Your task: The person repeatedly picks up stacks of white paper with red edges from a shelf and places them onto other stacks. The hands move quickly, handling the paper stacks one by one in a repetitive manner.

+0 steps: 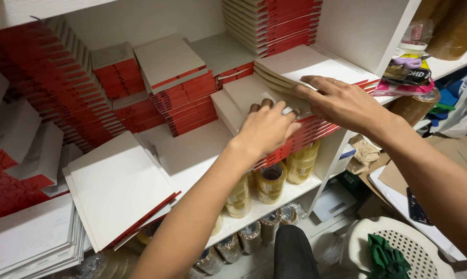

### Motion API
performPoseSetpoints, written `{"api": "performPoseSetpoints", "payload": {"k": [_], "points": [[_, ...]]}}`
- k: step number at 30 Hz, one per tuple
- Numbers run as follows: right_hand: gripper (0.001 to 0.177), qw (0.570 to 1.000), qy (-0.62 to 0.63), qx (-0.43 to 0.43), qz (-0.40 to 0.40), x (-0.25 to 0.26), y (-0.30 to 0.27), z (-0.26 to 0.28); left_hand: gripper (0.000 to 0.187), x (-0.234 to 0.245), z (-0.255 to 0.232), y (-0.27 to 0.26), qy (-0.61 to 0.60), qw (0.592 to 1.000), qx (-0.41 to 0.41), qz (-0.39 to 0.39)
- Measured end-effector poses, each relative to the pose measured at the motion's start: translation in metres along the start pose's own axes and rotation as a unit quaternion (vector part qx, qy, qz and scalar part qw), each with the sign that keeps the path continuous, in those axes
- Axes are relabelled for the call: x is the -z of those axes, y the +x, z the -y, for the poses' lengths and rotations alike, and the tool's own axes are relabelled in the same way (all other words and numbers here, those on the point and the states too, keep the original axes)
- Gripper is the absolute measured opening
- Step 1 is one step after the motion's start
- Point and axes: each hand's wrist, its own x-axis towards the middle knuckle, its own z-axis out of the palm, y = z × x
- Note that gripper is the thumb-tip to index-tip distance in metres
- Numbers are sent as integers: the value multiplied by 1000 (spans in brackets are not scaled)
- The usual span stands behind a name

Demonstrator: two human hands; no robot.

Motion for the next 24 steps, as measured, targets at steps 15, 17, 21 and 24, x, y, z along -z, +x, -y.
{"api": "performPoseSetpoints", "payload": {"k": [15,17,21,24], "points": [[73,981,151,-73,97,2,-6,2,60,22,0,-51,-72,993,66,72],[75,975,155,-107,121,-3,-8,-3,52,15,-6,-54,-4,998,58,-24],[65,980,146,-88,102,-12,-14,-8,47,6,-9,-54,58,993,57,-86],[60,983,149,-77,76,-19,-18,-13,45,1,-8,-54,80,988,52,-118]]}}
